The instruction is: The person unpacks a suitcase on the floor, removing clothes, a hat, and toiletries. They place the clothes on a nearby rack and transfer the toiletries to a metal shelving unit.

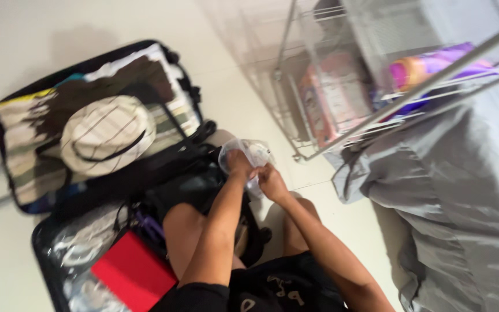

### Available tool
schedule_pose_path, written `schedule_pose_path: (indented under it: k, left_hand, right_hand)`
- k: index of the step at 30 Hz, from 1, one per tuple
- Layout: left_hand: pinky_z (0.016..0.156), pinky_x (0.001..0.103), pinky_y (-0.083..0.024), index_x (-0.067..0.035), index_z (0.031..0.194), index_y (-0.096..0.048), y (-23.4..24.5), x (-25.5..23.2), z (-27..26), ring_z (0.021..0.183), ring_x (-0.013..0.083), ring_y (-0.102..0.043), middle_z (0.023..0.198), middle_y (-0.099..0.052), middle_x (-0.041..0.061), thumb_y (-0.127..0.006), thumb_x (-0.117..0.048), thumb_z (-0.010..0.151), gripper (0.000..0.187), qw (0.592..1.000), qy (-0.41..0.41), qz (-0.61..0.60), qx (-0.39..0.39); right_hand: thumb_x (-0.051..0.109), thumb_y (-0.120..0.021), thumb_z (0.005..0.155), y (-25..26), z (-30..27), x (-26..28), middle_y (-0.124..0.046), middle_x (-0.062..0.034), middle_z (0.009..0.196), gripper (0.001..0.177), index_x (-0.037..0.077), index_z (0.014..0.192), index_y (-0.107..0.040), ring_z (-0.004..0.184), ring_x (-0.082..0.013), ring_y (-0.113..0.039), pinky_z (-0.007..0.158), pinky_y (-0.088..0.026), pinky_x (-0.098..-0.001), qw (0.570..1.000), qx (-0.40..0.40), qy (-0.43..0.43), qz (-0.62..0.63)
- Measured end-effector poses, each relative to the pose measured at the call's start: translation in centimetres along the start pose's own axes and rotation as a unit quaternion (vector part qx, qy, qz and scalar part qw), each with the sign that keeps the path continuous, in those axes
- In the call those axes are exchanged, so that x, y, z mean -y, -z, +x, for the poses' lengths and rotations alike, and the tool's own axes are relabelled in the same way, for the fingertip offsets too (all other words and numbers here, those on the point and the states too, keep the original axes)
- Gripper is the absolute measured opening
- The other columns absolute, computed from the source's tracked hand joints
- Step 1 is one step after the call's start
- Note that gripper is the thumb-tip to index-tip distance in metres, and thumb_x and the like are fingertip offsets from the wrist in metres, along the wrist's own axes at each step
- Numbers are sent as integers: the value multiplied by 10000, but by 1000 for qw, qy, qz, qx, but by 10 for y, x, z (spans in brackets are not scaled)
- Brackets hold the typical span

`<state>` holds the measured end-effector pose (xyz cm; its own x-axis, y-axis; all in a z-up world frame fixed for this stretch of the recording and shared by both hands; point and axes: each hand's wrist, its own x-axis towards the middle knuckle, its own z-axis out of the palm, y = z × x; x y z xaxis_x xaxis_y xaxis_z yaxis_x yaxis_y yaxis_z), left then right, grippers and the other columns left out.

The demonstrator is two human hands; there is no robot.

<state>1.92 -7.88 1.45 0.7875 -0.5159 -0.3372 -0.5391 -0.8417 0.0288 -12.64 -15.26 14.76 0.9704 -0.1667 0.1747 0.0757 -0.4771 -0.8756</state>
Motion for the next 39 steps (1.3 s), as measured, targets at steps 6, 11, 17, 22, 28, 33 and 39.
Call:
schedule_pose_path:
  k: [6,11,17,22,28,33,39]
  left_hand:
    - [1091,501,-350,-157,1291,-687,-6,3,-29,1358,337,-483,1376,-636,132,-578,-395,892,477,988,37,-124,-89]
    - [980,521,-463,-160,1099,-727,-14,-12,-37,1160,355,-634,1152,-729,127,-594,-339,828,350,967,47,-106,-226]
    - [862,531,-516,-112,1164,-706,-7,-37,-39,979,426,-685,1026,-725,230,-483,-184,967,306,969,-65,-232,-58]
    - [827,466,-569,-121,972,-757,66,-59,-91,934,331,-744,963,-762,174,-530,-181,971,235,971,-212,-61,-93]
    - [657,472,-539,-248,1057,-766,261,25,-190,745,335,-715,797,-740,135,-648,-221,882,213,958,-148,-180,-167]
    - [687,289,-519,-91,1185,-769,357,78,-214,728,107,-639,907,-747,95,-749,-123,939,248,790,-148,-552,-224]
    - [958,341,-595,-33,1208,-730,388,-20,-138,1080,255,-752,1177,-761,138,-668,42,941,284,670,-303,-435,-520]
  right_hand:
    - [-119,-500,743,34,-6,21,-619,-160,993,373,95,839,-789,881,-322,-661,791,-561,-397,978,33,-195,-63]
    - [-107,-504,735,56,-20,5,-631,-197,1050,436,61,1022,-787,994,-369,-651,905,-531,-416,972,3,-204,-120]
    - [-100,-529,675,57,-25,-69,-573,-296,1313,652,-50,1318,-624,1234,-444,-556,1063,-458,-412,984,-35,-119,-128]
    - [-98,-522,682,67,-40,-105,-525,-300,1448,727,-41,1406,-554,1381,-437,-491,1170,-396,-395,987,-35,-90,-131]
    - [-89,-533,676,98,-41,-101,-475,-285,1494,765,2,1436,-547,1391,-424,-460,1161,-373,-401,986,-41,-145,-74]
    - [-50,-555,669,94,-41,-107,-504,-226,1497,754,27,1419,-548,1372,-375,-510,1104,-444,-378,986,-46,-157,-35]
    - [-49,-591,665,68,-41,-118,-521,-250,1471,753,-8,1416,-554,1407,-396,-458,1166,-367,-397,991,-39,-116,-54]
